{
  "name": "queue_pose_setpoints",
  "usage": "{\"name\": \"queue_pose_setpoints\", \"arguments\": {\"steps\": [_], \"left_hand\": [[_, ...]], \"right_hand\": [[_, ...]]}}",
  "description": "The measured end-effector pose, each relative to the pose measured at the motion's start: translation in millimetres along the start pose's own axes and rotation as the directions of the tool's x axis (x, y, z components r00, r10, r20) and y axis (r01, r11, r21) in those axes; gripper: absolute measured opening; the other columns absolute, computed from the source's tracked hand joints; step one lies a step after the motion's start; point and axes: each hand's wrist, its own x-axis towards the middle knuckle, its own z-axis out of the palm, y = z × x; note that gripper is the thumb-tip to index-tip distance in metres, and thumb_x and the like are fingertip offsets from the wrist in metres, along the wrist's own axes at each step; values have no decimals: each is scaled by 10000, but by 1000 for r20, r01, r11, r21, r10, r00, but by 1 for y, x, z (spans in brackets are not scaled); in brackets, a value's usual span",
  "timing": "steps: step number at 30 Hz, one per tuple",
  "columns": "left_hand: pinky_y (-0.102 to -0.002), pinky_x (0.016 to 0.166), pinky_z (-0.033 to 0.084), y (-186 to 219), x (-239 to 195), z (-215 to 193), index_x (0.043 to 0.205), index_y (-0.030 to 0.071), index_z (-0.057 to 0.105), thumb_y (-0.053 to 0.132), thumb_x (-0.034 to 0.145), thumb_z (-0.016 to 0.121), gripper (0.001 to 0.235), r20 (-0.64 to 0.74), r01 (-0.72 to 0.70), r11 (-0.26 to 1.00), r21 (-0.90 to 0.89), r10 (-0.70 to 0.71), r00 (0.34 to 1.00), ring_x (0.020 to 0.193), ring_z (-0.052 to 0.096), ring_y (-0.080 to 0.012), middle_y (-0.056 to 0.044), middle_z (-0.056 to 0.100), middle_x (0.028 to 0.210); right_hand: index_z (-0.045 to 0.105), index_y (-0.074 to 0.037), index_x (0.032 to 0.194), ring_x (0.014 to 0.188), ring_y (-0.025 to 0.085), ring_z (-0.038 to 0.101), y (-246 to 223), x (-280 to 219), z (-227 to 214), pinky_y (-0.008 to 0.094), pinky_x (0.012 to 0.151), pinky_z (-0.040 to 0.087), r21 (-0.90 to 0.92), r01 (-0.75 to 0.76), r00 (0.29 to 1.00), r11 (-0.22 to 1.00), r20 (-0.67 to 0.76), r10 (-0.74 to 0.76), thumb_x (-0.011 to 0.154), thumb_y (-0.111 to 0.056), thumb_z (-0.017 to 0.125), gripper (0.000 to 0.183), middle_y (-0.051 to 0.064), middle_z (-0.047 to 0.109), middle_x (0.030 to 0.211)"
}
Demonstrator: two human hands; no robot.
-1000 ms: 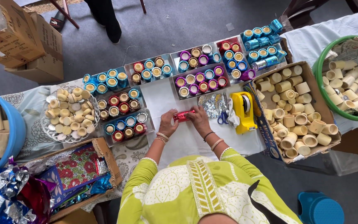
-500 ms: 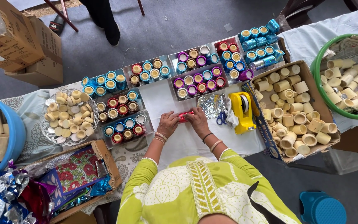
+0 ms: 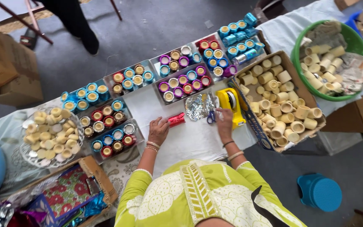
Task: The person wraps small cylindrical candles in shiny red foil, folding the material around the body and tucking the edges to create a neat package. They place the finished items into a tray and then pick up a new candle from a box to repeat the process.
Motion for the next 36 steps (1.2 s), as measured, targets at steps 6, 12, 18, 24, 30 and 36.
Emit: {"name": "queue_pose_setpoints", "arguments": {"steps": [6, 12, 18, 24, 30, 36], "left_hand": [[-504, 1030, 411, -1, -1, 3, 1043, 140, 709, 145, 864, 740, 181, 14, 15, 1000, 10, -15, 1000, 1245, 587, -303, -24, 698, 1211], [-499, 1038, 408, -2, 1, 3, 1071, 141, 713, 145, 865, 743, 208, 38, 18, 1000, 13, -19, 999, 1253, 581, -301, -25, 693, 1225], [-500, 1044, 408, -2, -1, 4, 1070, 145, 715, 142, 851, 745, 222, 41, 13, 1000, 21, -14, 999, 1245, 583, -294, -20, 695, 1225], [-497, 1049, 408, -5, -2, 8, 1042, 144, 709, 150, 860, 748, 186, 41, 11, 1000, 29, -12, 999, 1251, 584, -293, -18, 699, 1216], [-490, 1047, 406, -4, -3, 8, 1072, 144, 712, 150, 870, 744, 204, 34, 11, 999, 30, -12, 999, 1249, 583, -288, -21, 698, 1227], [-488, 1042, 406, -5, -3, 8, 1090, 144, 708, 149, 867, 749, 227, 44, 16, 1000, 20, -17, 999, 1254, 579, -287, -20, 692, 1233]], "right_hand": [[737, -55, 1070, 1029, 344, 571, 45, 2, -77, 465, 921, 463, -259, -179, 981, 949, -117, 154, 1001, -203, 694, 169, 131, 595, 1047], [757, -32, 940, 946, 320, 600, 76, 0, -78, 446, 827, 499, -245, -273, 961, 930, -16, 278, 906, -237, 783, 210, 133, 579, 1033], [764, -14, 925, 810, 233, 625, 93, -2, -74, 356, 735, 531, -25, -363, 932, 932, -14, 363, 855, -161, 817, 171, 92, 605, 959], [744, -37, 1044, 722, 65, 599, 99, -15, -76, 218, 634, 463, 250, -556, 828, 793, 78, 555, 948, -117, 736, 125, -32, 691, 832], [551, -54, 1136, 686, 49, 554, 148, -45, -64, 197, 603, 454, 473, -552, 804, 686, 84, 589, 947, -60, 710, 248, -8, 650, 835], [573, -49, 1089, 752, 61, 592, 186, -70, -45, 216, 672, 500, 598, -628, 706, 498, 169, 688, 959, -111, 715, 202, -4, 669, 908]]}}
